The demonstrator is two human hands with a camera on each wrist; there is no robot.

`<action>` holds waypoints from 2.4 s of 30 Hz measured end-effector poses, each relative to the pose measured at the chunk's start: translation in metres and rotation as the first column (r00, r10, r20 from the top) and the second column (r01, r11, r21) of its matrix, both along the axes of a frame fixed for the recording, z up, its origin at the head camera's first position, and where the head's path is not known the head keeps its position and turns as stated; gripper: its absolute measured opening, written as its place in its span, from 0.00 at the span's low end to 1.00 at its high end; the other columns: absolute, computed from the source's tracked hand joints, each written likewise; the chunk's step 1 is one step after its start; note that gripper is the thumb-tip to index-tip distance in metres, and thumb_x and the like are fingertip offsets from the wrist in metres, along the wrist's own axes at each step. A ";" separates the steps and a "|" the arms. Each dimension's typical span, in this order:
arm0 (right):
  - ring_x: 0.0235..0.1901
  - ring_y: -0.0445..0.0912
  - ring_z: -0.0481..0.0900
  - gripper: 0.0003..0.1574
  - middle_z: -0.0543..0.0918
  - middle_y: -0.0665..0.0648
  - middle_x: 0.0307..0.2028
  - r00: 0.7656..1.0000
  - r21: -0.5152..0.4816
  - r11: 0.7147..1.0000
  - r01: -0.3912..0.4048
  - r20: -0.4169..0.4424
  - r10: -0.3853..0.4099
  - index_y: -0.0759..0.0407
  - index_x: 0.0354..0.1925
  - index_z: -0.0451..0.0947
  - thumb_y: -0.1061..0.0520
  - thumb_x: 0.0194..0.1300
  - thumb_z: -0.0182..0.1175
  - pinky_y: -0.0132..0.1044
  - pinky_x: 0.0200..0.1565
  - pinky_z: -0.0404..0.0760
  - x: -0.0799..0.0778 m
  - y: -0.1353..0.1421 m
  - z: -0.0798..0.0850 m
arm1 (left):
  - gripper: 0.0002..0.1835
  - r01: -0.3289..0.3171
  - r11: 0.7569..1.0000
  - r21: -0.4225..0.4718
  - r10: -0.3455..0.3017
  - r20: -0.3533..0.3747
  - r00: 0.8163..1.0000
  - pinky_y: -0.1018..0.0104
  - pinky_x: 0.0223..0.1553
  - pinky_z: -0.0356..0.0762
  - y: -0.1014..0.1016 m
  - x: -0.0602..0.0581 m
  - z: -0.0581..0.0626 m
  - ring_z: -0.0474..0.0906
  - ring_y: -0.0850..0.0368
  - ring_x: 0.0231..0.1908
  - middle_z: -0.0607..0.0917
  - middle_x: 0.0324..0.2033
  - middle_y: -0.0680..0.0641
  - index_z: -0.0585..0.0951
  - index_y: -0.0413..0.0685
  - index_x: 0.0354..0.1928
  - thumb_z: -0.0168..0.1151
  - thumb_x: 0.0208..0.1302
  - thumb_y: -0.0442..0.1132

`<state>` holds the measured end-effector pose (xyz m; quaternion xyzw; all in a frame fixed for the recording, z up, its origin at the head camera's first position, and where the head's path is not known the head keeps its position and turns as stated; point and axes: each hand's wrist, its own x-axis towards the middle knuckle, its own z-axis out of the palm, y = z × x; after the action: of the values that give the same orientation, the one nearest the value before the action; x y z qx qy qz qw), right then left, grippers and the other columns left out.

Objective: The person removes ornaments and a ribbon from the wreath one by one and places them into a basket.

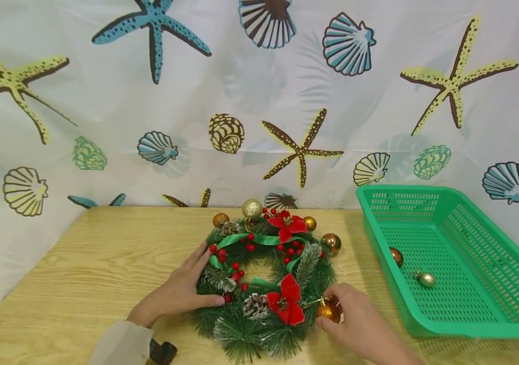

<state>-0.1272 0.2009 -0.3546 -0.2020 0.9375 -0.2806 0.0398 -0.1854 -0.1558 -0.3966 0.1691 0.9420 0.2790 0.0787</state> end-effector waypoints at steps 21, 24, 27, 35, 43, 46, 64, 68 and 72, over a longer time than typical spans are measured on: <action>0.30 0.35 0.77 0.18 0.79 0.46 0.32 0.998 -0.008 1.000 0.015 -0.066 -0.015 0.58 0.41 0.77 0.52 0.55 0.70 0.28 0.30 0.78 -0.004 0.006 0.016 | 0.59 0.009 1.000 0.007 -0.009 -0.010 1.000 0.25 0.61 0.47 0.000 0.001 0.002 0.40 0.33 0.73 0.37 0.75 0.40 0.44 0.45 0.76 0.63 0.53 0.68; 0.30 0.35 0.77 0.17 0.79 0.47 0.33 0.997 -0.005 1.000 0.017 -0.069 -0.017 0.57 0.40 0.77 0.53 0.55 0.70 0.29 0.29 0.77 -0.004 0.007 0.018 | 0.59 0.009 1.000 0.012 -0.009 -0.008 1.000 0.24 0.61 0.46 0.000 0.001 0.002 0.40 0.33 0.73 0.37 0.75 0.40 0.44 0.46 0.76 0.63 0.53 0.68; 0.31 0.36 0.77 0.17 0.79 0.47 0.33 0.998 0.003 1.000 0.029 -0.063 -0.028 0.57 0.40 0.77 0.53 0.55 0.70 0.29 0.29 0.77 -0.004 0.009 0.020 | 0.59 0.006 1.000 0.017 -0.006 -0.006 1.000 0.24 0.61 0.46 0.000 0.001 0.001 0.39 0.33 0.73 0.37 0.75 0.40 0.45 0.46 0.76 0.63 0.53 0.67; 0.31 0.36 0.77 0.16 0.79 0.47 0.34 0.993 0.017 0.997 0.069 -0.097 -0.067 0.57 0.41 0.77 0.54 0.56 0.70 0.29 0.30 0.78 -0.005 0.018 0.032 | 0.58 0.010 1.000 0.026 -0.010 -0.002 1.000 0.24 0.61 0.46 0.001 0.001 0.001 0.40 0.33 0.72 0.37 0.75 0.40 0.45 0.46 0.76 0.63 0.54 0.66; 0.32 0.38 0.79 0.17 0.81 0.47 0.34 0.986 0.065 0.994 0.083 -0.148 -0.073 0.58 0.42 0.78 0.53 0.56 0.69 0.29 0.29 0.77 -0.011 0.026 0.044 | 0.58 0.007 1.000 0.025 -0.007 -0.006 1.000 0.24 0.61 0.46 0.000 0.001 0.001 0.40 0.32 0.72 0.37 0.75 0.40 0.45 0.46 0.76 0.63 0.54 0.66; 0.31 0.38 0.79 0.18 0.81 0.47 0.34 0.982 0.073 0.993 0.088 -0.176 -0.074 0.58 0.43 0.78 0.53 0.56 0.69 0.30 0.28 0.75 -0.012 0.029 0.049 | 0.58 0.007 1.000 0.024 -0.007 -0.006 1.000 0.24 0.61 0.46 0.000 0.001 0.001 0.40 0.32 0.72 0.37 0.75 0.40 0.45 0.46 0.76 0.63 0.54 0.67; 0.34 0.45 0.79 0.18 0.81 0.52 0.34 0.977 0.151 0.977 0.150 -0.176 -0.123 0.61 0.42 0.77 0.53 0.58 0.68 0.36 0.30 0.76 -0.030 0.066 0.064 | 0.59 -0.007 1.000 0.023 0.006 0.010 1.000 0.24 0.61 0.45 0.000 0.001 -0.001 0.38 0.35 0.73 0.37 0.75 0.42 0.44 0.47 0.76 0.63 0.53 0.68; 0.34 0.49 0.80 0.21 0.81 0.55 0.35 0.974 0.175 0.968 0.177 -0.169 -0.148 0.65 0.44 0.76 0.52 0.59 0.68 0.38 0.29 0.76 -0.036 0.075 0.069 | 0.59 -0.005 1.000 0.024 0.004 0.006 1.000 0.24 0.61 0.45 0.000 0.001 -0.002 0.38 0.34 0.73 0.37 0.75 0.41 0.44 0.47 0.76 0.63 0.53 0.68; 0.34 0.51 0.80 0.22 0.81 0.58 0.35 0.972 0.201 0.960 0.194 -0.174 -0.160 0.67 0.44 0.76 0.52 0.59 0.67 0.41 0.30 0.77 -0.042 0.082 0.075 | 0.59 -0.006 1.000 0.024 0.006 0.003 1.000 0.24 0.61 0.45 0.000 0.001 -0.002 0.38 0.35 0.73 0.37 0.75 0.42 0.44 0.48 0.76 0.63 0.53 0.68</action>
<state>-0.1687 0.2832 -0.2794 -0.1326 0.9771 -0.1623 -0.0370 -0.1840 -0.1562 -0.3982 0.1668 0.9390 0.2907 0.0774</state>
